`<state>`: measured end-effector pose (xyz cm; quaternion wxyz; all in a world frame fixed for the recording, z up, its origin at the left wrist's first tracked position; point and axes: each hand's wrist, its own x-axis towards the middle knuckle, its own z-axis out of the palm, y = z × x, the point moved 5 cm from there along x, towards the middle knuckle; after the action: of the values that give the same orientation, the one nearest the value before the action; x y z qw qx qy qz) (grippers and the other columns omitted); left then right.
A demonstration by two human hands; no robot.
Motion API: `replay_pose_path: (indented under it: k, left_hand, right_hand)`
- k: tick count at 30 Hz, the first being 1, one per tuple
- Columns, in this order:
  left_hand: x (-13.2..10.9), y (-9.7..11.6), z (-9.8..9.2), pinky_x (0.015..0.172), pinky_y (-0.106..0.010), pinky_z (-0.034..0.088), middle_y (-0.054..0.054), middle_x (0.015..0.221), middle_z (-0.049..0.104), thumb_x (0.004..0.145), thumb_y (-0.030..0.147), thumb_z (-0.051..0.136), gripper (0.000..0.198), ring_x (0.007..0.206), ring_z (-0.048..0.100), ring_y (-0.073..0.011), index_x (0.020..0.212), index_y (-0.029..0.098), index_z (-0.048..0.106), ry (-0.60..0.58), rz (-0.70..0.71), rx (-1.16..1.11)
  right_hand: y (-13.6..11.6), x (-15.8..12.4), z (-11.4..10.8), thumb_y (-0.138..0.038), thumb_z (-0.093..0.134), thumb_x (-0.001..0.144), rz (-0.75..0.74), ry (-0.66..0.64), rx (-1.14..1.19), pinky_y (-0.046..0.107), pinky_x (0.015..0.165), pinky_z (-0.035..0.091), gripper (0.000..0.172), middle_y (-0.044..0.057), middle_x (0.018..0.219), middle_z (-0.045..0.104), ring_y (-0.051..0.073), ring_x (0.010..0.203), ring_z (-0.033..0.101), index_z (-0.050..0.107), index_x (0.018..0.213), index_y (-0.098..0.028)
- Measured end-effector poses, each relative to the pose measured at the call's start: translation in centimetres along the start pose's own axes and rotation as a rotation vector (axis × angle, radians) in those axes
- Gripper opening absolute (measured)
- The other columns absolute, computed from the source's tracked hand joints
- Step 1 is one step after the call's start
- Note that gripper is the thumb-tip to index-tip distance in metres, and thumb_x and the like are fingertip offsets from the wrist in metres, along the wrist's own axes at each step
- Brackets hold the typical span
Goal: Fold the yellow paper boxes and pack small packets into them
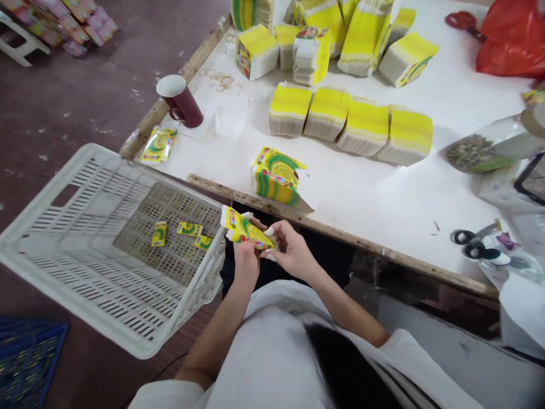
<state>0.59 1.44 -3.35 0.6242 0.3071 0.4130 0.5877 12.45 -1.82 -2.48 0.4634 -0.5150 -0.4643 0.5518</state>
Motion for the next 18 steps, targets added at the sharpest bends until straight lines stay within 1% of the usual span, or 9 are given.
replay_pose_path:
  k: [2, 5, 7, 8, 10, 12, 14, 16, 18]
  left_hand:
    - [0.0, -0.1, -0.8, 0.068, -0.026, 0.052, -0.004, 0.085, 0.07, 0.062, 0.064, 0.083, 0.055, 0.076, 0.067, -0.0169, 0.085, 0.017, 0.068, -0.016, 0.03, 0.054]
    - [0.2, 0.2, -1.8, 0.064, -0.02, 0.05, 0.003, 0.07, 0.068, 0.065, 0.044, 0.089, 0.035, 0.06, 0.061, -0.0093, 0.076, 0.018, 0.068, 0.091, 0.08, 0.101]
    - [0.7, 0.8, -2.0, 0.066, -0.021, 0.052, 0.002, 0.069, 0.07, 0.067, 0.048, 0.087, 0.035, 0.061, 0.062, -0.0105, 0.073, 0.018, 0.07, 0.12, 0.071, 0.135]
    - [1.1, 1.2, -2.0, 0.07, -0.024, 0.054, 0.0, 0.074, 0.073, 0.07, 0.055, 0.083, 0.039, 0.066, 0.066, -0.0136, 0.077, 0.018, 0.072, 0.09, 0.043, 0.138]
    - [2.0, 2.4, -2.0, 0.082, -0.035, 0.057, -0.008, 0.096, 0.077, 0.075, 0.073, 0.066, 0.059, 0.086, 0.071, -0.0226, 0.097, 0.019, 0.074, -0.048, -0.038, 0.114]
    - [2.5, 3.6, -2.2, 0.094, -0.046, 0.053, -0.015, 0.121, 0.071, 0.077, 0.085, 0.05, 0.081, 0.109, 0.068, -0.0311, 0.123, 0.02, 0.067, -0.243, -0.118, 0.129]
    - [2.2, 4.1, -2.3, 0.1, -0.05, 0.049, -0.016, 0.137, 0.062, 0.067, 0.083, 0.063, 0.093, 0.118, 0.063, -0.0347, 0.138, 0.023, 0.055, -0.495, -0.199, 0.309]
    - [0.7, 3.3, -2.2, 0.1, -0.048, 0.049, -0.016, 0.138, 0.06, 0.054, 0.068, 0.085, 0.106, 0.119, 0.062, -0.0357, 0.143, 0.023, 0.048, -0.736, -0.301, 0.581]
    - [-1.0, 2.0, -1.7, 0.093, -0.043, 0.052, -0.013, 0.125, 0.065, 0.055, 0.05, 0.091, 0.1, 0.111, 0.064, -0.0327, 0.14, 0.02, 0.047, -0.84, -0.355, 0.776]
  right_hand:
    - [-0.1, 0.0, -0.6, -0.035, 0.078, 0.076, -0.009, 0.029, 0.039, 0.024, 0.063, 0.045, 0.034, -0.003, 0.081, 0.059, 0.01, 0.068, 0.052, 0.056, 0.098, -0.022]
    - [-0.1, -0.2, -0.9, -0.042, 0.074, 0.081, 0.024, 0.001, 0.083, 0.026, 0.063, 0.049, 0.027, -0.001, 0.078, 0.063, 0.012, 0.067, 0.057, 0.061, 0.086, -0.02]
    - [-0.4, -0.2, -1.6, -0.043, 0.07, 0.084, 0.009, 0.034, 0.049, 0.025, 0.058, 0.048, 0.026, -0.001, 0.072, 0.063, 0.012, 0.062, 0.056, 0.062, 0.081, -0.019]
    - [-0.8, -0.2, -2.1, -0.041, 0.068, 0.087, -0.037, 0.058, -0.001, 0.025, 0.057, 0.048, 0.024, 0.0, 0.072, 0.063, 0.012, 0.062, 0.056, 0.064, 0.081, -0.018]
    - [-2.3, -0.4, -3.0, -0.03, 0.062, 0.092, -0.201, 0.036, -0.172, 0.027, 0.062, 0.05, 0.015, 0.003, 0.076, 0.067, 0.014, 0.068, 0.06, 0.069, 0.087, -0.018]
    - [-4.1, -0.9, -3.2, -0.016, 0.056, 0.094, -0.394, -0.077, -0.407, 0.029, 0.07, 0.05, 0.017, 0.005, 0.083, 0.07, 0.015, 0.076, 0.061, 0.072, 0.091, -0.019]
    - [-5.4, -1.7, -3.0, -0.008, 0.052, 0.094, -0.541, -0.193, -0.627, 0.031, 0.076, 0.05, 0.024, 0.005, 0.085, 0.071, 0.016, 0.081, 0.06, 0.073, 0.091, -0.021]
    - [-6.1, -2.5, -2.4, -0.007, 0.052, 0.094, -0.632, -0.246, -0.759, 0.035, 0.085, 0.049, 0.026, 0.003, 0.084, 0.071, 0.017, 0.084, 0.058, 0.072, 0.09, -0.023]
    - [-6.3, -3.2, -2.0, -0.008, 0.055, 0.093, -0.676, -0.194, -0.796, 0.043, 0.101, 0.044, 0.023, 0.003, 0.091, 0.07, 0.02, 0.094, 0.059, 0.071, 0.095, -0.025]
